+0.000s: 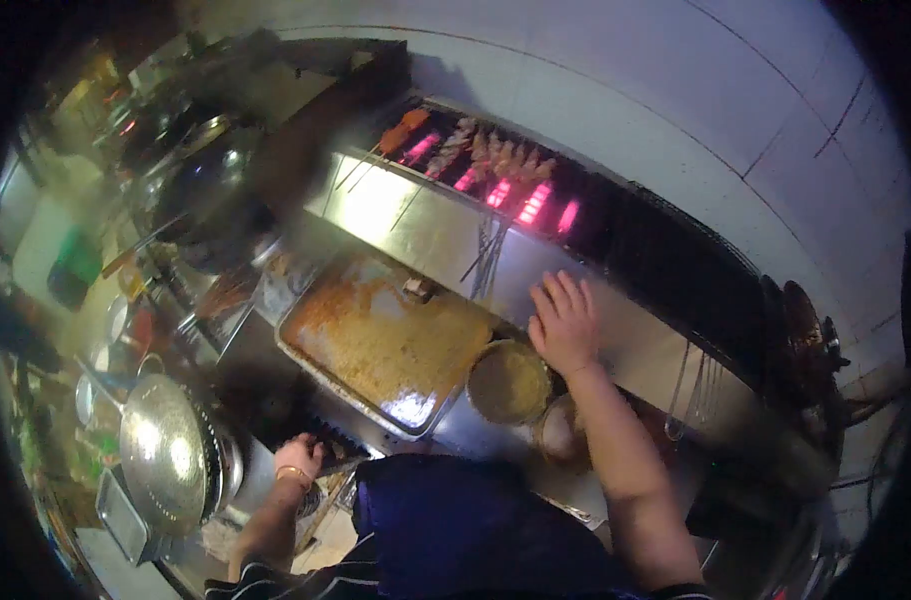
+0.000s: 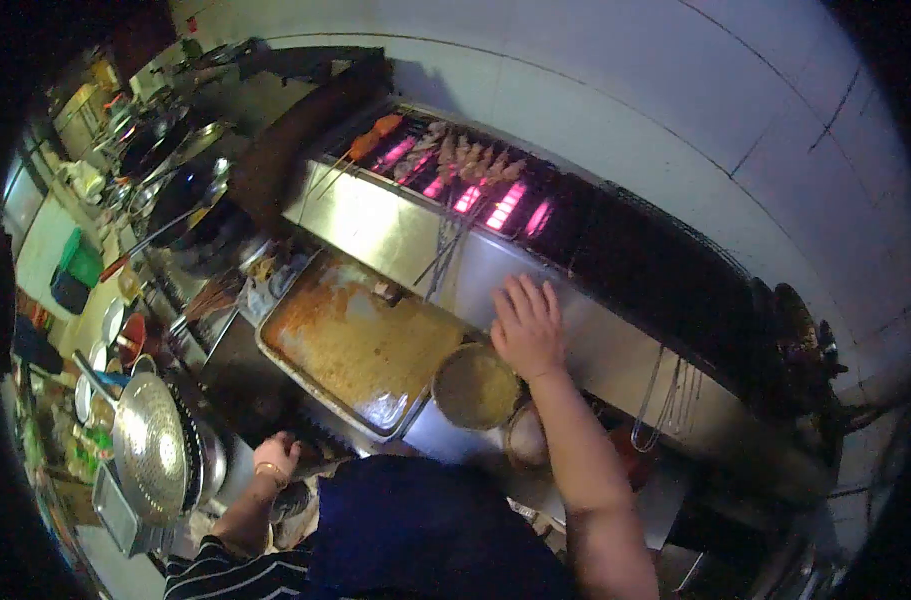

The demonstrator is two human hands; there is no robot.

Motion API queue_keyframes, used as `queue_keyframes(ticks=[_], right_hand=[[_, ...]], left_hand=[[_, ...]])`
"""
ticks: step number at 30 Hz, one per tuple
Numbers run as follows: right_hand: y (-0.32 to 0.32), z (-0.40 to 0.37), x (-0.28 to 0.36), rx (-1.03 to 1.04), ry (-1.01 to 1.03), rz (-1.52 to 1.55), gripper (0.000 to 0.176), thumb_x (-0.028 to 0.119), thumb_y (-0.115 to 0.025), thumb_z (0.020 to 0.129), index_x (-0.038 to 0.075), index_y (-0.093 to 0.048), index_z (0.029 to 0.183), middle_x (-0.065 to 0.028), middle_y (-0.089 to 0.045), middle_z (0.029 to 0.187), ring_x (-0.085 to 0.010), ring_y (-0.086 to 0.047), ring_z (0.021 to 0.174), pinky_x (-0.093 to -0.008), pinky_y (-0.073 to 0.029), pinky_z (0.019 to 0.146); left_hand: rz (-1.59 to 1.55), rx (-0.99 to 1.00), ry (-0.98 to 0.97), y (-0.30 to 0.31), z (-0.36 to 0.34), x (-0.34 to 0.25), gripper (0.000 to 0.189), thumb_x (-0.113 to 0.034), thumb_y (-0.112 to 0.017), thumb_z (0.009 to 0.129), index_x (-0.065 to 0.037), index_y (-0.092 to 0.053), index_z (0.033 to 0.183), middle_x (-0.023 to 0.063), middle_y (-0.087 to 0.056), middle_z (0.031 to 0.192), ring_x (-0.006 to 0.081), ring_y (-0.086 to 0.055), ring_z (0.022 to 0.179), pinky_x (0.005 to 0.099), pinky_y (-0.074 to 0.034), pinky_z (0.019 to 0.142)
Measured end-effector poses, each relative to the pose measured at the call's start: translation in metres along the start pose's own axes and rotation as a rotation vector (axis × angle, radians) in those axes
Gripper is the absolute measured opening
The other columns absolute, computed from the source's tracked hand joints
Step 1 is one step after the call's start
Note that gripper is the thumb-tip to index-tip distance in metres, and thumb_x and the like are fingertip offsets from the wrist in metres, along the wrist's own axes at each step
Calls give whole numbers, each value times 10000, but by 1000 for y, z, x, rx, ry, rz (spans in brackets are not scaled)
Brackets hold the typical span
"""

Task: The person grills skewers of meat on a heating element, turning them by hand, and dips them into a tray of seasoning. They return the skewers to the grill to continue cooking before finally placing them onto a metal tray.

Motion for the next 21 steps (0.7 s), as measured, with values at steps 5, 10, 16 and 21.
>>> queue_keyframes(ticks=[5,10,16,21], right_hand=[[10,1,2,-102,-57,-20,421,207,-631,738,149,-591,1152,-75,-525,1280,-240,-461,1223,-486,-298,1083],[7,3,1,-29,-98,-16,442,208,-645,727,159,-592,1162,-49,-534,1271,-229,-465,1216,-489,-299,1081],[9,3,4,-58,-90,1,410,191,-649,723,151,-609,1130,-44,-543,1256,-230,-465,1214,-495,-303,1074],[6,4,3,-45,-94,14,407,190,-649,723,144,-613,1126,-49,-547,1250,-241,-459,1219,-493,-297,1078]], left_hand=[[19,17,-10,-2,2,-1,255,-349,-573,837,-164,-669,984,128,-687,904,322,-648,879,435,-510,775],[57,55,12,-2,4,1,269,-344,-547,834,-180,-672,1007,136,-686,928,315,-648,906,433,-511,784],[49,71,45,2,2,-3,274,-366,-533,837,-187,-683,980,135,-688,924,312,-649,912,434,-511,791],[46,83,0,4,2,-3,273,-369,-532,833,-186,-683,968,133,-688,928,310,-653,898,433,-513,783]])
Point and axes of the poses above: each hand's wrist, its own z-axis towards the middle knuckle, its own y-axis out of the back of the hand, x = y × z, the point moved 5 cm from there along z, towards the middle knuckle
